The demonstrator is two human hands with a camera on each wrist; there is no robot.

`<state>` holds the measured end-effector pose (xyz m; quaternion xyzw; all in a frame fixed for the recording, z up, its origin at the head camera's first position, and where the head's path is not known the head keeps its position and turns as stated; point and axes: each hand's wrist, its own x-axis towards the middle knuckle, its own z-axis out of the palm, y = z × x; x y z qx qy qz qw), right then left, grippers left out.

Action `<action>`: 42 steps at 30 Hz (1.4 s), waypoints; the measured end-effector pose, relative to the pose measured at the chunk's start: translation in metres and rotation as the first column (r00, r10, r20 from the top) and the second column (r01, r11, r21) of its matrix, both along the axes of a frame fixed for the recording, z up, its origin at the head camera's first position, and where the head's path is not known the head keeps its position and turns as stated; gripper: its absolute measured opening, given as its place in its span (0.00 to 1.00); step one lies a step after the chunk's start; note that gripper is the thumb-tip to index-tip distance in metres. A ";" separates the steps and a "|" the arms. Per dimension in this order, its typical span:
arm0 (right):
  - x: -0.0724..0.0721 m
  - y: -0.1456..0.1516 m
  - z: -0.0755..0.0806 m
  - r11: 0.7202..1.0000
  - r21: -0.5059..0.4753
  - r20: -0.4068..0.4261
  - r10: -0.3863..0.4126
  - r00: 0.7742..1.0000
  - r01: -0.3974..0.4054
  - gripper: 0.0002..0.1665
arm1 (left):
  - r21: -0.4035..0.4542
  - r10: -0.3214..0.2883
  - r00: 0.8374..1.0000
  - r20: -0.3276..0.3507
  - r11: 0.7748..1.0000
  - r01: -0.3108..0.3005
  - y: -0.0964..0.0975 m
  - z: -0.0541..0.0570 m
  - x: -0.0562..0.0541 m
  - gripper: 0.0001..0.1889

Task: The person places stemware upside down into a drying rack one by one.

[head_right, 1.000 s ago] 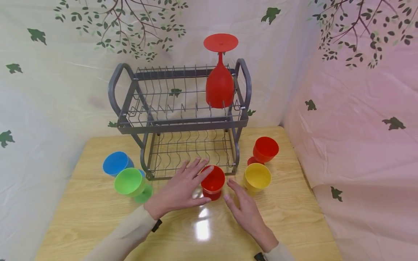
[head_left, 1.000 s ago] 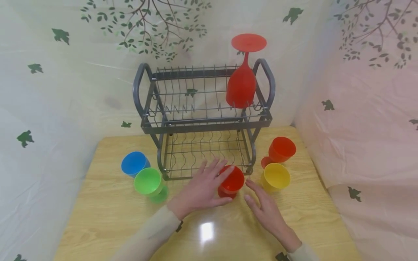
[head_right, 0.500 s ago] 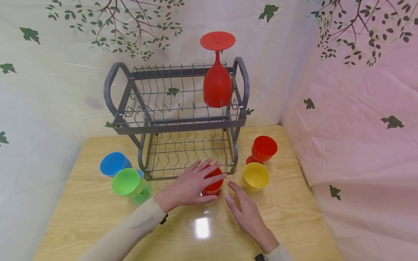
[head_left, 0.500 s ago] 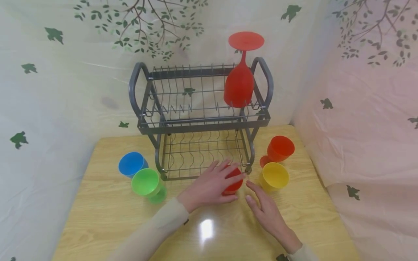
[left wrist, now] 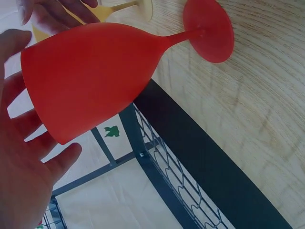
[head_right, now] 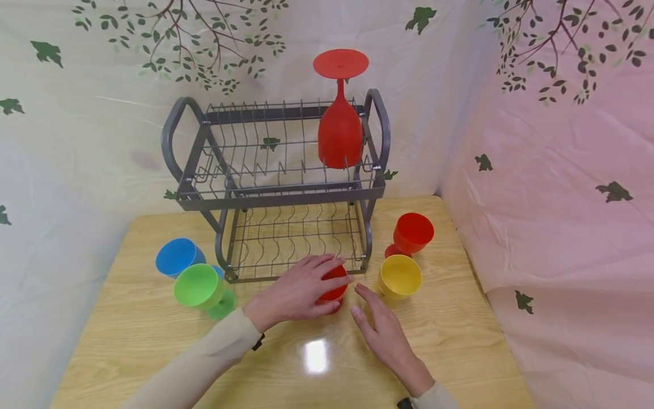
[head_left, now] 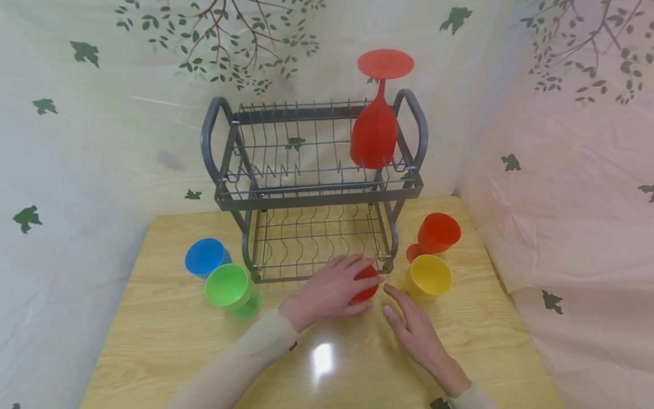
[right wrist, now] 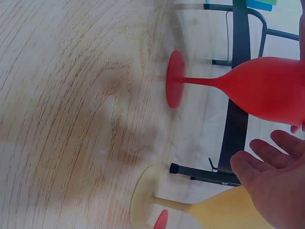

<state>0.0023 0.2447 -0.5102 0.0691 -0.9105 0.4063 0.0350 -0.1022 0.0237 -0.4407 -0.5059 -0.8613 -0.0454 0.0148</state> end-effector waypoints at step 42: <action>-0.027 -0.047 0.038 0.992 -0.081 -0.128 0.082 0.988 -0.093 0.31 | 0.371 0.351 0.876 0.332 0.805 -0.463 -0.099 0.003 0.048 0.31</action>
